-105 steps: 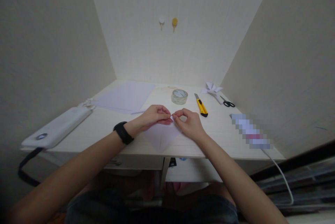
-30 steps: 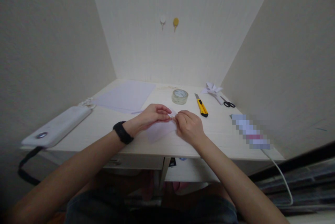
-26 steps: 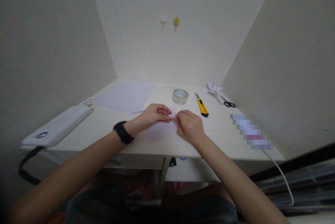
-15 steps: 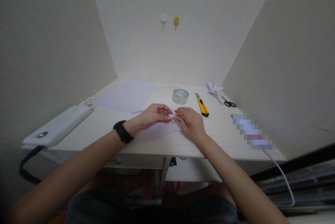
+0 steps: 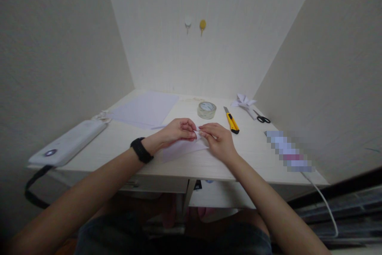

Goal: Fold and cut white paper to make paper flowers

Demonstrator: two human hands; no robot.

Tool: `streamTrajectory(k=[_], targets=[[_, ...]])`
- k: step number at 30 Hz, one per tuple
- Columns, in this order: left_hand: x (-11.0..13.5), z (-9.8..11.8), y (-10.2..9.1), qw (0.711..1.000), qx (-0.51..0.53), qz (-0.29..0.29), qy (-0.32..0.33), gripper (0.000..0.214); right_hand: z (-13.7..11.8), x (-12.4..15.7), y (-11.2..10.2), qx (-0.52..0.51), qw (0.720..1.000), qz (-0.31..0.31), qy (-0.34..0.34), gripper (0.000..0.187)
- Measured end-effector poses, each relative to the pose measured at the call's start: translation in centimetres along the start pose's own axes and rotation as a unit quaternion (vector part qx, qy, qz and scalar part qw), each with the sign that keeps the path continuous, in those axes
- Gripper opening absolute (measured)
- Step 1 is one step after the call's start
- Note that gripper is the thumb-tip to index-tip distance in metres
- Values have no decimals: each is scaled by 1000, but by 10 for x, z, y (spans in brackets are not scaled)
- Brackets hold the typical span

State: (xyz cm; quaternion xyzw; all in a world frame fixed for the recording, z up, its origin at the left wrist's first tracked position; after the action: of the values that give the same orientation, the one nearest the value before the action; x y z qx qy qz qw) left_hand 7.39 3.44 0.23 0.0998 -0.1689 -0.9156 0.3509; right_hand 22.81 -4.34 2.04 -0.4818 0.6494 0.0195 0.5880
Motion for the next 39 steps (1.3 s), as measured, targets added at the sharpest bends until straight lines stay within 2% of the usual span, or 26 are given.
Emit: streamTrajectory(k=[4, 9, 15, 20, 23, 29, 32, 35, 39], targets=[[0, -1, 1, 1000, -6, 2, 3, 28, 1, 0, 3, -14, 1000, -17, 19, 13], [-1, 0, 0, 1000, -14, 2, 12, 29, 16, 0, 4, -94, 983, -56, 148, 25], [-1, 0, -1, 1000, -27, -8, 12, 31, 26, 3, 10, -201, 945, -118, 230, 29], [0, 0, 1, 999, -37, -8, 16, 31, 26, 7, 16, -315, 890, -138, 301, 30], [0, 1, 1, 998, -49, -8, 24, 30, 26, 8, 18, -370, 860, -153, 317, 33], [-1, 0, 2, 998, -52, -18, 22, 33, 28, 10, 19, -409, 828, -206, 323, 31], [-2, -1, 2, 999, -43, -16, 11, 36, 26, 11, 19, -411, 827, -224, 310, 34], [-3, 1, 1, 999, -35, -2, 16, 37, 25, 10, 17, -406, 834, -211, 308, 39], [-5, 10, -10, 994, -59, 64, 72, 27, 25, 8, 15, -383, 847, -210, 301, 35]])
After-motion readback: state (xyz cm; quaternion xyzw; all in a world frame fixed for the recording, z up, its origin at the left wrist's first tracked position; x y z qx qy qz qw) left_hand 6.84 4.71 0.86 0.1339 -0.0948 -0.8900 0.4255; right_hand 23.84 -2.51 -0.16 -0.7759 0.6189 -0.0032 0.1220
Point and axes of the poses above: each hand's wrist, its own x-axis away from the middle knuckle, its own y-axis out of the palm, z = x × y, the point moved 4 cm from there along -x, towards the middle knuckle, and after that the axes turned 12 degrees about x, right-handed, at the moved point
